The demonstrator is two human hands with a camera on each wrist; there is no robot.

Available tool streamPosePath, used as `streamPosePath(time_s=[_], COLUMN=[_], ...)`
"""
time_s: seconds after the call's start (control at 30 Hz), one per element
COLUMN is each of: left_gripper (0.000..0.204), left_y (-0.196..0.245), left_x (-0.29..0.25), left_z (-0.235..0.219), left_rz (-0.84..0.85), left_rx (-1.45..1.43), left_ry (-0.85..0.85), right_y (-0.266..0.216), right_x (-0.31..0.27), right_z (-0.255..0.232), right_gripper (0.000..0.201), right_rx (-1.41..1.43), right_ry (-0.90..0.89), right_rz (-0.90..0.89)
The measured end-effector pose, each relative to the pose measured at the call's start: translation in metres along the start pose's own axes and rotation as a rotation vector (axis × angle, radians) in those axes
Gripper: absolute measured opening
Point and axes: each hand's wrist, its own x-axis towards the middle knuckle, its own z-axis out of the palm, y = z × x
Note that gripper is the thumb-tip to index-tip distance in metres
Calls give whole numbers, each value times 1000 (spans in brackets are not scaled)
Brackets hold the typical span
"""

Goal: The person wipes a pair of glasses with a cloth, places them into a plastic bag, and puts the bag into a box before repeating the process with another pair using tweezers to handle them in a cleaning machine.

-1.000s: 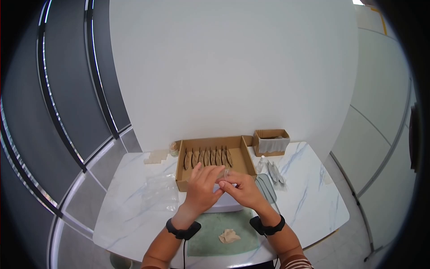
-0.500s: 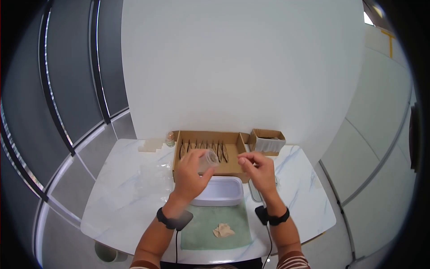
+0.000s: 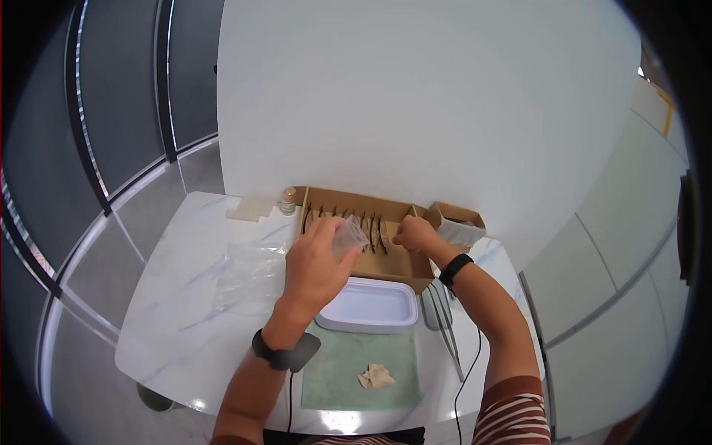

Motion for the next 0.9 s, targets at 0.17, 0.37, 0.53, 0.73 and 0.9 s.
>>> streamPosePath(time_s=[0.17, 0.37, 0.53, 0.73, 0.9], left_gripper=[38, 37, 37, 38, 39], left_y=[-6, -8, -6, -4, -3], left_x=[-1, -4, -5, -6, -7], left_z=[8, 19, 21, 21, 21], left_rz=[-52, -63, -42, 2, 38], left_rx=[18, 18, 18, 7, 16], left_ry=[-57, -146, -129, -139, -133], right_y=[-7, -2, -8, -14, 3], right_x=[15, 29, 27, 10, -1], right_z=[8, 21, 25, 13, -3], right_gripper=[35, 40, 35, 28, 29], right_rx=[16, 57, 83, 16, -186], right_ry=[-68, -112, -158, -119, 232], right_rz=[67, 116, 163, 126, 51])
